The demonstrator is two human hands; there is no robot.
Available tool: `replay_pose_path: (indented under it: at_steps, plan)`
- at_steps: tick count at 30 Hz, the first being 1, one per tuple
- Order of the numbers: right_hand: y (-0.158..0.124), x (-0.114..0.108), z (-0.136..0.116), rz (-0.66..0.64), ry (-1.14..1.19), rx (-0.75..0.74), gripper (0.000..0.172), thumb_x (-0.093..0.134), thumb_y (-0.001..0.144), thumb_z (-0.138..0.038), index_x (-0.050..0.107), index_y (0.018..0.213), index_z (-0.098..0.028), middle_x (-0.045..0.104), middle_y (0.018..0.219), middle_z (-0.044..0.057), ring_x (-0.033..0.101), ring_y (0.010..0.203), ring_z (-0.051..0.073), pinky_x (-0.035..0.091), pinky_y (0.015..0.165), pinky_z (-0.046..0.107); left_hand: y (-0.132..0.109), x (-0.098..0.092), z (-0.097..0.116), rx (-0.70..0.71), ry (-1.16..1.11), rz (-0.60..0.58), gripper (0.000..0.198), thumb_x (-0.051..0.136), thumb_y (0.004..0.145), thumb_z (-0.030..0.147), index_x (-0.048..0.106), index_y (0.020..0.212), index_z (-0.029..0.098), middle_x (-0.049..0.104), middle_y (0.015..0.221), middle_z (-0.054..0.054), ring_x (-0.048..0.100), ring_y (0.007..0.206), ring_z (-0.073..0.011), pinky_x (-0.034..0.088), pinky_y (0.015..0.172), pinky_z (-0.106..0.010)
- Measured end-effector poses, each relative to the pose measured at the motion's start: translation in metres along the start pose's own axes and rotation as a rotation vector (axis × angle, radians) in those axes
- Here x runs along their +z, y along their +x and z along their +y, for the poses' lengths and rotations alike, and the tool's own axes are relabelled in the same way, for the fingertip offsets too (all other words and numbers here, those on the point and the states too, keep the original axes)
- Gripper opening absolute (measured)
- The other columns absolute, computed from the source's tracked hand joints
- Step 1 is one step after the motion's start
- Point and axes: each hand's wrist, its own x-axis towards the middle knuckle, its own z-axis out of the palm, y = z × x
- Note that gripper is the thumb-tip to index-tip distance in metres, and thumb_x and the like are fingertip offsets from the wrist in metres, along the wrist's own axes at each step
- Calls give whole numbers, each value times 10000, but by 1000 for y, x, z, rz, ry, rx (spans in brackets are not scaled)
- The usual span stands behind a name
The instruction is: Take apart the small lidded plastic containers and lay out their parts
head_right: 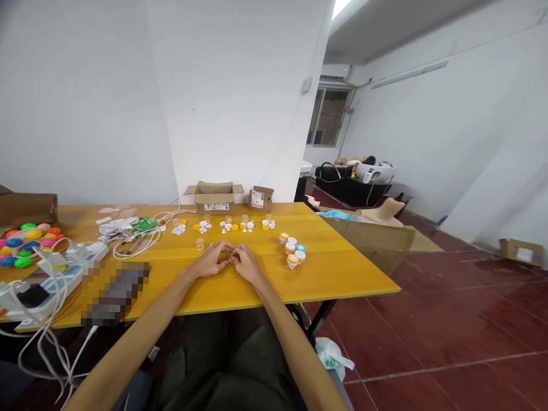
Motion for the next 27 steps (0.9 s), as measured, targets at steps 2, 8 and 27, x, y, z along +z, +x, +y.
replay_pose_path:
  at_steps: [2,8,27]
  plan:
    - [0,-2,-2,-12,0,17,180,565,817,-77,648,770,-229,637,893,18,614,869,184,493,825,325,0,0,1,-4,-3,-9,337,627,845,244,551,1173,262,658,1169,-72,597,1163,-269,397,1085,-492]
    - [0,-5,-6,-31,-18,21,149,594,826,-111,676,785,-229,640,892,22,614,835,178,494,776,304,1,-2,5,-7,-50,-13,336,649,850,260,572,1177,263,664,1167,-84,586,1171,-278,408,1078,-487]
    - [15,-17,-1,-198,-301,-159,217,582,825,-56,704,814,-235,649,1161,70,642,970,213,502,857,356,4,0,-1,-6,-61,-8,362,640,862,226,560,1215,250,658,1197,-88,594,1170,-284,420,1065,-481]
